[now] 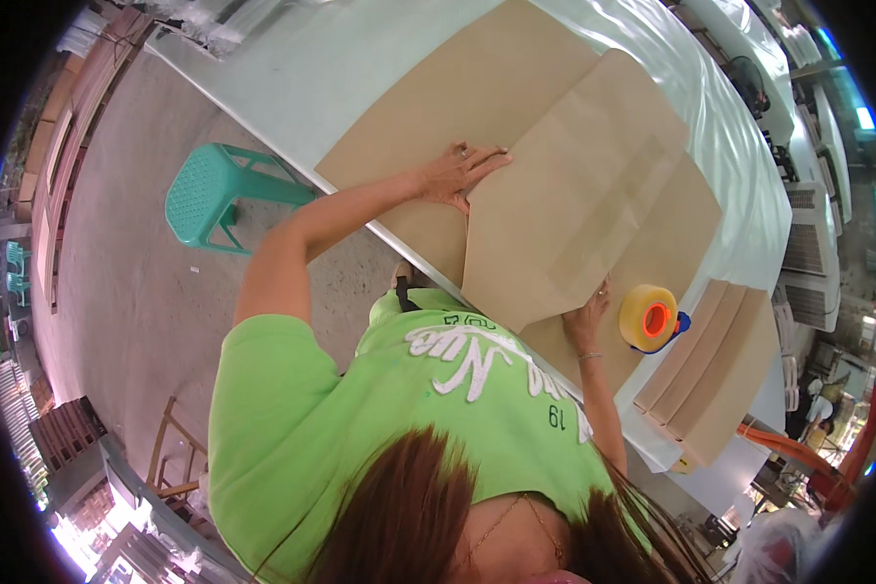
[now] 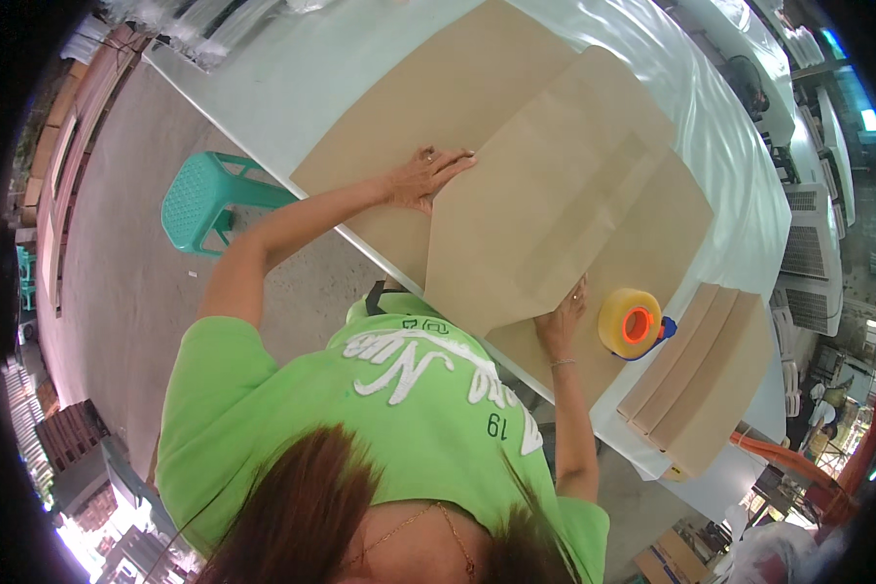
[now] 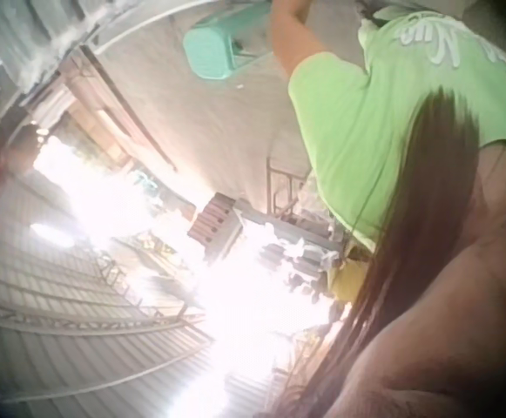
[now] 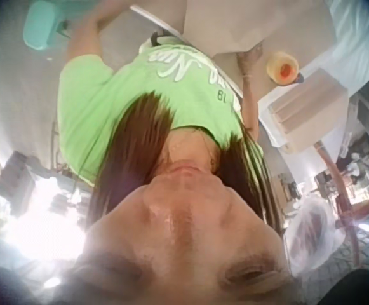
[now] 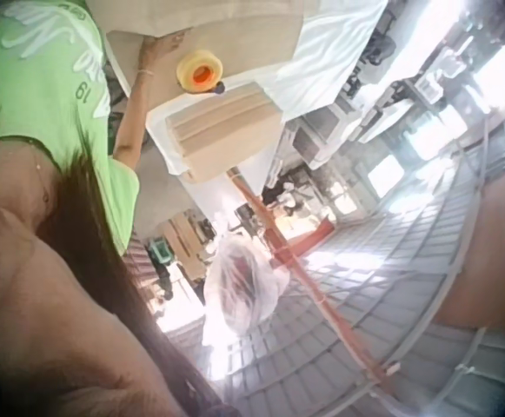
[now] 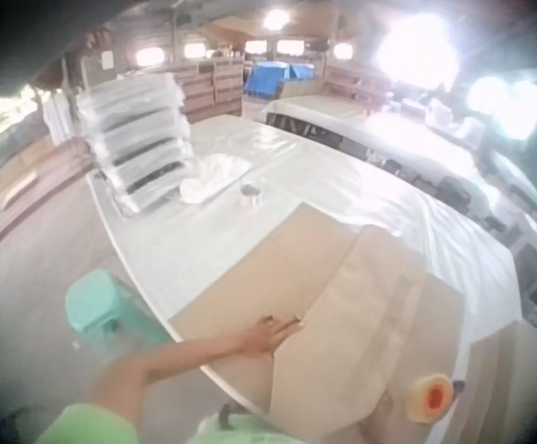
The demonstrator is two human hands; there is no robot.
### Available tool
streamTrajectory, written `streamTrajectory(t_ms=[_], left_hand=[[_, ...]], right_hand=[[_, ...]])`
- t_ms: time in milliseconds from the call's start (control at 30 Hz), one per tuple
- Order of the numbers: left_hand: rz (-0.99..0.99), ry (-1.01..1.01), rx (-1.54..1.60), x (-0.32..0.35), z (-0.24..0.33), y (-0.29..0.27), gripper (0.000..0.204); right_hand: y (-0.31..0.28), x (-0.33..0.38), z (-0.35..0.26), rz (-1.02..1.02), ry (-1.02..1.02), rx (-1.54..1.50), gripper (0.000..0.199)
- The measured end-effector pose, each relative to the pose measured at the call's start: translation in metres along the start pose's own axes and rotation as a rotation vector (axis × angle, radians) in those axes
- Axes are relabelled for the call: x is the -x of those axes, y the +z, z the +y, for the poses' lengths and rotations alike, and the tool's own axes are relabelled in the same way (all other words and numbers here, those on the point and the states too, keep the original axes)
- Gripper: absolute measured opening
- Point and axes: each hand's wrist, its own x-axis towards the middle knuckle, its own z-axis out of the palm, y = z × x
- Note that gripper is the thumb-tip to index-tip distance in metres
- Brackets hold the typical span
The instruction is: The person folds a large brown paper sheet on a table, creases the edges by hand, and applies clear tape using a hand-held dispenser to secure the paper into a rectangular package. They then pick up a stack of plastic-wrapped items.
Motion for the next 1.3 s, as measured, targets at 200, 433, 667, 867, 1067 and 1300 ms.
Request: streamTrajectory(t_ms=[200, 433, 667, 867, 1067, 1300], left_hand=[[0.026, -0.098, 0.035, 0.007, 0.005, 0.010, 0.112], [0.005, -0.057, 0.205, 0.013, 0.003, -0.005, 0.113], [-0.029, 0.047, 0.185, 0.000, -0.023, -0.004, 0.115], [-0.123, 0.029, 0.174, -0.008, -0.021, -0.010, 0.122], [-0.120, 0.022, 0.103, -0.010, -0.016, -0.003, 0.131], [-0.057, -0.006, 0.083, 0.000, -0.006, 0.006, 0.129]], right_hand=[[0.018, 0.005, -0.006, 0.068, 0.061, -0.001, 0.079], [-0.006, 0.001, 0.003, -0.002, 0.057, -0.138, 0.090], [-0.016, 0.003, 0.000, -0.028, 0.073, -0.103, 0.089], [-0.005, 0.008, 0.007, 0.001, 0.067, -0.134, 0.087], [0.003, 0.011, 0.015, -0.009, 0.078, -0.022, 0.091], [0.002, 0.009, 0.000, 0.006, 0.069, -0.015, 0.087]])
